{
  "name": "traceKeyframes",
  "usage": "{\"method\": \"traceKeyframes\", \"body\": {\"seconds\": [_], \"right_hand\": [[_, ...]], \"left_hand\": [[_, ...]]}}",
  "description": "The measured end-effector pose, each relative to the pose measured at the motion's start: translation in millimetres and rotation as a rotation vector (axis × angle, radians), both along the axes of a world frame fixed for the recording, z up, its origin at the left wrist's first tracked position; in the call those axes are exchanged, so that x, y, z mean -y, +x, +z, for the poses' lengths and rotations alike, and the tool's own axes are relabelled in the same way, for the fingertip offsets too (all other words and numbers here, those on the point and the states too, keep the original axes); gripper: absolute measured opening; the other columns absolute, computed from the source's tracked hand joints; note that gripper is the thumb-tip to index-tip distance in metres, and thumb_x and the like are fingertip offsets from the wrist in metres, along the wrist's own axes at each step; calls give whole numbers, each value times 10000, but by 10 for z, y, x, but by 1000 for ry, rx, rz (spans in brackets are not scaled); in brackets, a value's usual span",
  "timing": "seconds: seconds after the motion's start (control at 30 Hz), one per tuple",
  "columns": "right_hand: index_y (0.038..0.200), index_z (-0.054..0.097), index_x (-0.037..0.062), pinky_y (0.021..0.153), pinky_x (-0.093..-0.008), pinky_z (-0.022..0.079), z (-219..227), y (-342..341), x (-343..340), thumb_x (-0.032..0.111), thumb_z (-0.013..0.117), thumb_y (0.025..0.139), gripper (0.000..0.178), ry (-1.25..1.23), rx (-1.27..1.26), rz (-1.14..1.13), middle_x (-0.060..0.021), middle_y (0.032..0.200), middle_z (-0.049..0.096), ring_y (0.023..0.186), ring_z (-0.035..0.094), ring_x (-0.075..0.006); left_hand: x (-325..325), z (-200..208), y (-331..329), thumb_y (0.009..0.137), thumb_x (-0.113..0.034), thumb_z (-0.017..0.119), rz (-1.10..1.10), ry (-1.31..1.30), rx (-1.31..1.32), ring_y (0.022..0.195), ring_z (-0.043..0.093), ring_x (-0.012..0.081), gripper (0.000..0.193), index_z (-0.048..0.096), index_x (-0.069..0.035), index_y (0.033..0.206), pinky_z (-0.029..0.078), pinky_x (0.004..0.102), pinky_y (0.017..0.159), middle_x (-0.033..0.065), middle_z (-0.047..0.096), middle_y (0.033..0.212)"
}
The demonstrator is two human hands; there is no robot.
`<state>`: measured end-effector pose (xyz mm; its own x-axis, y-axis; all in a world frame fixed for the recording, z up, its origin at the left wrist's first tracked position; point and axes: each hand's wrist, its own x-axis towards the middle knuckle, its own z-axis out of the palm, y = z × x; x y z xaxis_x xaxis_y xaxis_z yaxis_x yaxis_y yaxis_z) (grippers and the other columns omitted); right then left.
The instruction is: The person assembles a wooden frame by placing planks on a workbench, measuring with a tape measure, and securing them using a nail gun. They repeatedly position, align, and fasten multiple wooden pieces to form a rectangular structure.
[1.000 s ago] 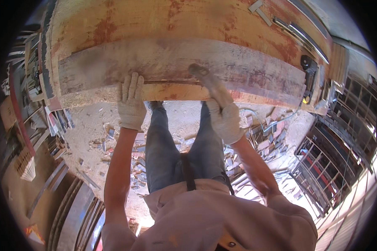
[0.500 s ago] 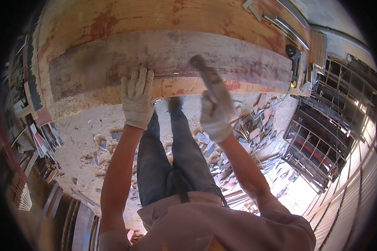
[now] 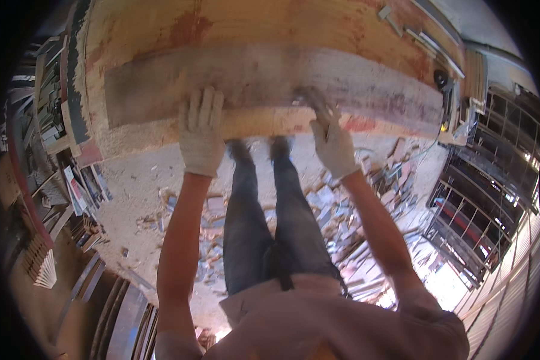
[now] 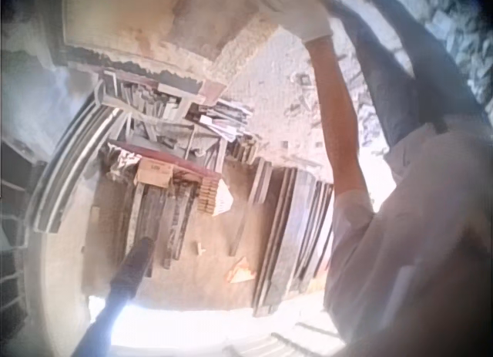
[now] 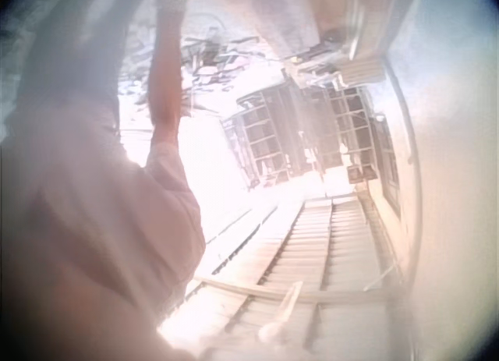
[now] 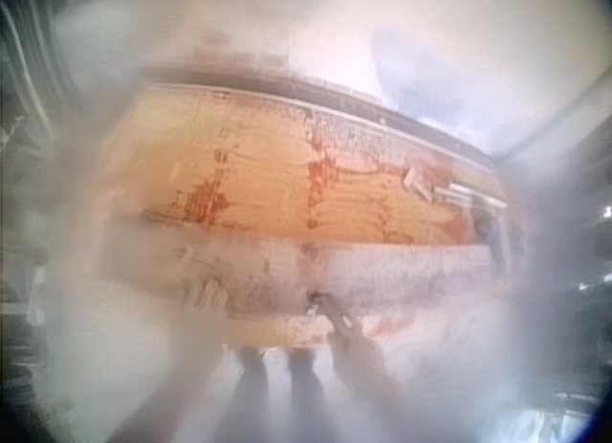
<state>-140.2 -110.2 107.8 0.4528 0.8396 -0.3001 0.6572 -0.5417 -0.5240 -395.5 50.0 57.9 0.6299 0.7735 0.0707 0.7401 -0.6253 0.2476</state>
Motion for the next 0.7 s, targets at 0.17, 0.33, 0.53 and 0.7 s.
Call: {"method": "traceKeyframes", "body": {"seconds": [0.17, 0.33, 0.53, 0.7], "right_hand": [[1300, 544, 26, 655, -549, 498, 133, -155, -151, 338, 581, 1044, 406, -28, -35, -74, -305, 871, 675, 809, 681, -487], [1288, 562, 5, 614, -518, 490, 269, -571, -313, 333, 592, 1045, 409, 123, -127, -20, -280, 810, 680, 756, 682, -471], [1077, 558, 17, 608, -550, 499, 8, -808, -386, 328, 604, 1022, 319, 20, -57, 99, -243, 749, 655, 704, 670, -461], [921, 548, 31, 593, -560, 499, 12, -876, -532, 368, 615, 1008, 355, 76, -40, 106, -227, 704, 640, 678, 660, -465]], "left_hand": [[-170, -23, -534, 896, -51, 593, 72, 32, -65, 1516, 351, 295, 692, 427, -138, 1562, 246, 499, 1264, 84, 411, 1623], [-400, -81, -1093, 851, -55, 577, 196, 78, -132, 1549, 294, 276, 778, 364, -152, 1593, 205, 508, 1273, 78, 376, 1643], [-635, -93, -1397, 832, -40, 545, 304, 111, -129, 1565, 257, 296, 814, 317, -115, 1609, 189, 509, 1272, 99, 332, 1664], [-646, -54, -1193, 815, -49, 553, 419, 63, -149, 1581, 192, 332, 829, 305, -67, 1605, 169, 504, 1273, 137, 274, 1682]]}}
